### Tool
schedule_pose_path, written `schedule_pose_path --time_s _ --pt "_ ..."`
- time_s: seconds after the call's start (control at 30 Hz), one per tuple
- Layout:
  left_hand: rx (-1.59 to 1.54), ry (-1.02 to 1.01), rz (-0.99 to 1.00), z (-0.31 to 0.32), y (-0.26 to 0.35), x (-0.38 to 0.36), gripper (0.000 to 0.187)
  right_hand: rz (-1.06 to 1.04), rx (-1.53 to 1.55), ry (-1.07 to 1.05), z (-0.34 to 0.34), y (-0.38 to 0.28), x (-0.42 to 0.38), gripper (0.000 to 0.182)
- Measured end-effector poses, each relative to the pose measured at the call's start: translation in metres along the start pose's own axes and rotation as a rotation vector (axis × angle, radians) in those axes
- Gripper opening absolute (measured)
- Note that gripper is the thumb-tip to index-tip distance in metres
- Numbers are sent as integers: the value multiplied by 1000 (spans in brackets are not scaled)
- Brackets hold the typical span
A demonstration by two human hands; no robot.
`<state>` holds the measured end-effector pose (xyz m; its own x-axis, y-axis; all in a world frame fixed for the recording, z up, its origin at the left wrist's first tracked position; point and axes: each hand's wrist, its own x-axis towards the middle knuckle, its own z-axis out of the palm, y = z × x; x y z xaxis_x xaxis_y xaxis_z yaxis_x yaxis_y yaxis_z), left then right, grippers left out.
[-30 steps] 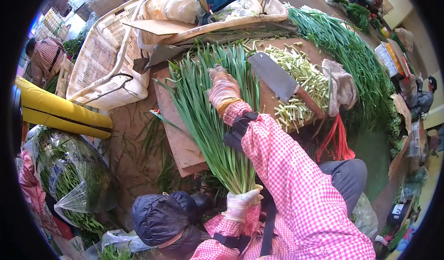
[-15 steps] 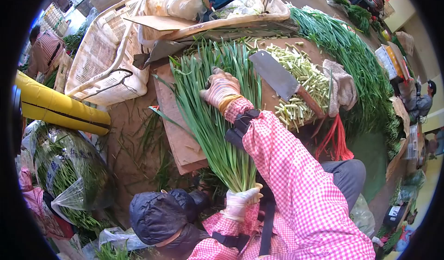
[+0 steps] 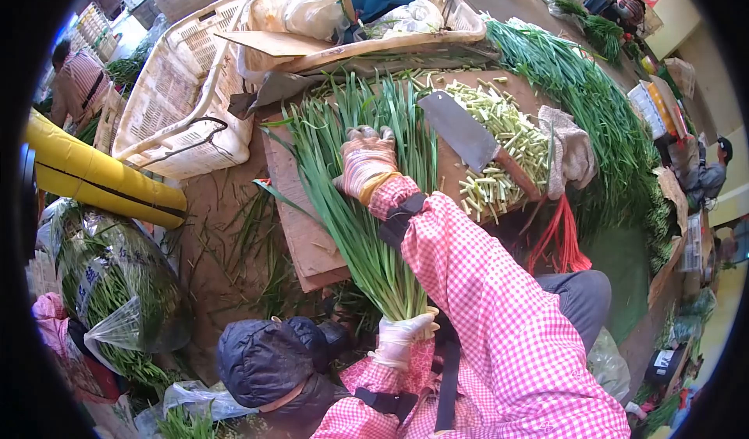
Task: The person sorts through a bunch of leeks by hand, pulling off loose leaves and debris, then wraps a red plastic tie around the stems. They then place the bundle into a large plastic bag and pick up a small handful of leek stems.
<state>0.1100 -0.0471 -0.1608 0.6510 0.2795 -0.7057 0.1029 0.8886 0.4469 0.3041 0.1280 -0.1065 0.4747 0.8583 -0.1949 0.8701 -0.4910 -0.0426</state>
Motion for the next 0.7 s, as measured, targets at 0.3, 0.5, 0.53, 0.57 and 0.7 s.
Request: schedule_pose_path --time_s 0.3,0.5,0.53,0.57,0.7 --pt "16 -14 -30 -1 3 -3 24 48 506 60 23 22 8 24" --pt "11 -64 -51 -1 7 -3 25 26 1157 188 6 26 -32 21" --pt "7 -63 -57 0 9 -4 25 42 1249 196 -3 22 -42 24" --pt "3 -62 -66 1 11 -5 25 11 1386 193 -8 21 -49 20" --pt "-46 -48 -49 0 8 -5 25 -74 1805 40 -41 21 -84 26"
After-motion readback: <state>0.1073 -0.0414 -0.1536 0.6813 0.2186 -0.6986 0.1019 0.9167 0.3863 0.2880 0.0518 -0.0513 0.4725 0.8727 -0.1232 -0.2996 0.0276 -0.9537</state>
